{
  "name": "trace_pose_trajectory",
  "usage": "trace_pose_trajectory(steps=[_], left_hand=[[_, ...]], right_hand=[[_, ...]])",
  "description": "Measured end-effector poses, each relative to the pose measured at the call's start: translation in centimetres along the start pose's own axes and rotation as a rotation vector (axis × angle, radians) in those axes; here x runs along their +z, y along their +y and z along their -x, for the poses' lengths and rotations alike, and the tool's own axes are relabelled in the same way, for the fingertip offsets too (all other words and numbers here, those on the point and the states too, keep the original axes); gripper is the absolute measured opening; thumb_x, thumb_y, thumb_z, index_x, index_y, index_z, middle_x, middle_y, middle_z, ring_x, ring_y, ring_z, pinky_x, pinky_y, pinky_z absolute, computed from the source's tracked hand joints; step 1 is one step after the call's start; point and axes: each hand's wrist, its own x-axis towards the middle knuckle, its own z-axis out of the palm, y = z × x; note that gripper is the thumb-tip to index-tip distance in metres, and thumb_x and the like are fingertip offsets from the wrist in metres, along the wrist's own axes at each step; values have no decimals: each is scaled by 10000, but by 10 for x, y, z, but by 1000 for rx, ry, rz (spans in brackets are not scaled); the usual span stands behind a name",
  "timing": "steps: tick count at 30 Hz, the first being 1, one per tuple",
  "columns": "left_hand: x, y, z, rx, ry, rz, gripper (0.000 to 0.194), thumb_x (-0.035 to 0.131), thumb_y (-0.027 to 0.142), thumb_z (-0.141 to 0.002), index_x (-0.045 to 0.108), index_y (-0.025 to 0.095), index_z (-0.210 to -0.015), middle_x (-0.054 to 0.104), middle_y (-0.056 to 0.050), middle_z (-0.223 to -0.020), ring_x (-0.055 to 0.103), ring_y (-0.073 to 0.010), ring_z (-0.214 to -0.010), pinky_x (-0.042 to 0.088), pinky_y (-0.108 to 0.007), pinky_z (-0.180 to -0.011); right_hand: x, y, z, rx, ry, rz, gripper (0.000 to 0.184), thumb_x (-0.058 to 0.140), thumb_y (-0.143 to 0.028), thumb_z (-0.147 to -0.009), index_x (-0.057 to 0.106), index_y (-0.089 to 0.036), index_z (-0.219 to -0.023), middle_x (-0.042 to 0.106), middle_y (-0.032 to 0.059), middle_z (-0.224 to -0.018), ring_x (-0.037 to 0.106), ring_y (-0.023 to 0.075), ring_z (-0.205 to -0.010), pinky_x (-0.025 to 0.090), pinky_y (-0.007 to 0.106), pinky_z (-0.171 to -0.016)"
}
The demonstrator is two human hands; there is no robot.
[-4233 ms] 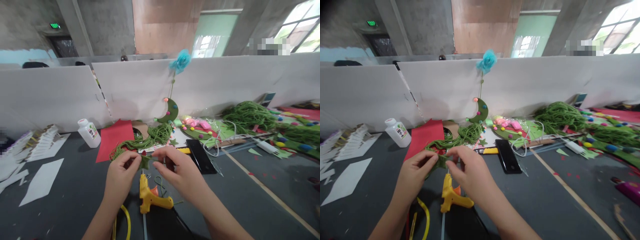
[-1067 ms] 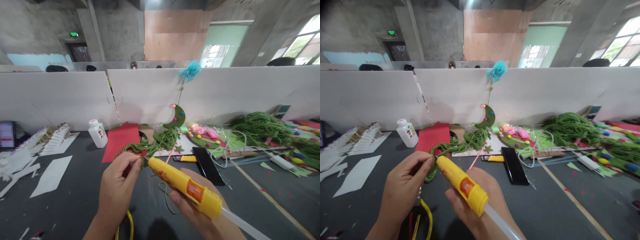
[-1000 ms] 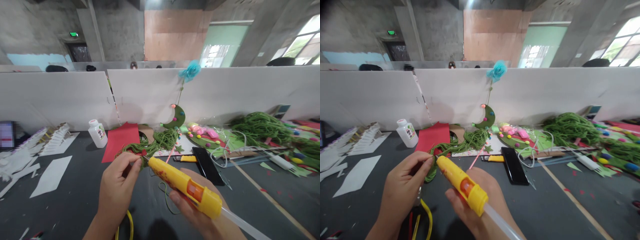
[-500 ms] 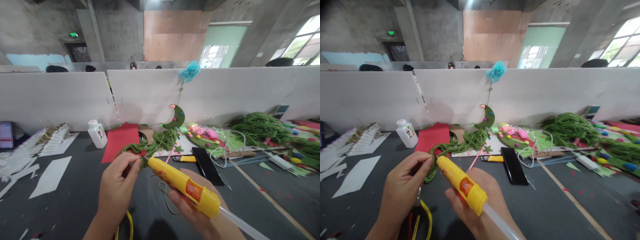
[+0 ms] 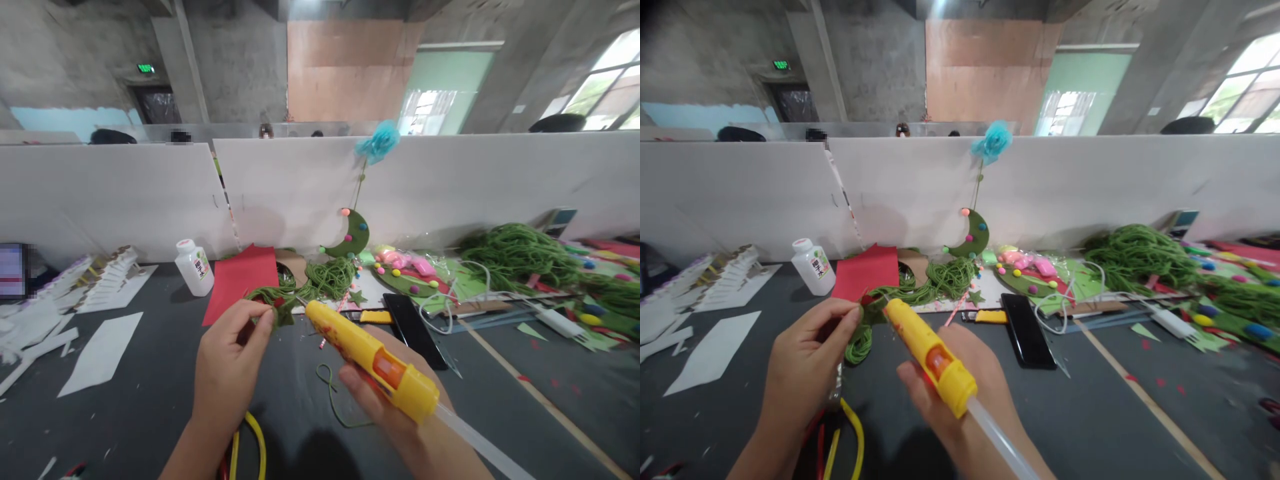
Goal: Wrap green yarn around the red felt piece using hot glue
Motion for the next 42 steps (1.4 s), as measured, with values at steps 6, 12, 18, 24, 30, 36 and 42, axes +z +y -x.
trace_pose_trajectory(steps=[6,12,18,24,30,36,42], left_hand=[[-2,-35,-28,-210,10,30,172,596,340,-798,652,197,-721,509,69,-380,471,-120,-375,367,-213,-435],[-1,-42,-31,-248,1,89,179,602,361,-796,645,190,-764,523,73,-382,437,-101,-344,355,-194,-401],[12,-23,-15,-242,-120,174,165,576,337,-811,635,193,-756,576,54,-393,550,-122,-381,450,-200,-440],[23,-12,-2,-157,-159,128,199,569,367,-827,654,200,-760,628,30,-496,588,-146,-435,474,-236,-466],[34,-11,14,101,-160,-44,158,550,264,-842,666,207,-751,694,-17,-760,627,-177,-712,440,-285,-688],[32,-13,17,255,-242,-218,200,490,235,-906,646,195,-787,672,-9,-751,608,-150,-664,406,-261,-639],[25,-9,14,199,-291,-251,219,494,274,-900,638,194,-755,633,5,-710,567,-147,-630,390,-262,-613]], right_hand=[[-2,-3,-9,-132,-361,80,58,528,-190,-796,491,-209,-756,575,28,-793,552,169,-682,463,273,-598],[50,31,-11,-114,-686,400,221,635,-131,-722,636,-126,-944,653,116,-998,641,233,-800,475,300,-660],[83,59,-11,-109,-699,386,333,770,-240,-648,677,-91,-932,679,174,-971,656,310,-822,497,378,-712],[48,24,-22,-13,-321,210,138,473,-215,-921,594,-161,-959,608,72,-907,581,186,-807,464,294,-727],[44,11,-24,275,-113,-625,76,643,-244,-731,590,-202,-698,542,-13,-693,502,155,-659,414,286,-640],[39,17,-23,382,-134,-872,112,605,-236,-744,498,-215,-718,612,-17,-664,605,154,-675,466,290,-681],[20,16,-26,437,-199,-928,153,594,-194,-720,512,-227,-845,494,-84,-627,474,87,-449,376,231,-478]])
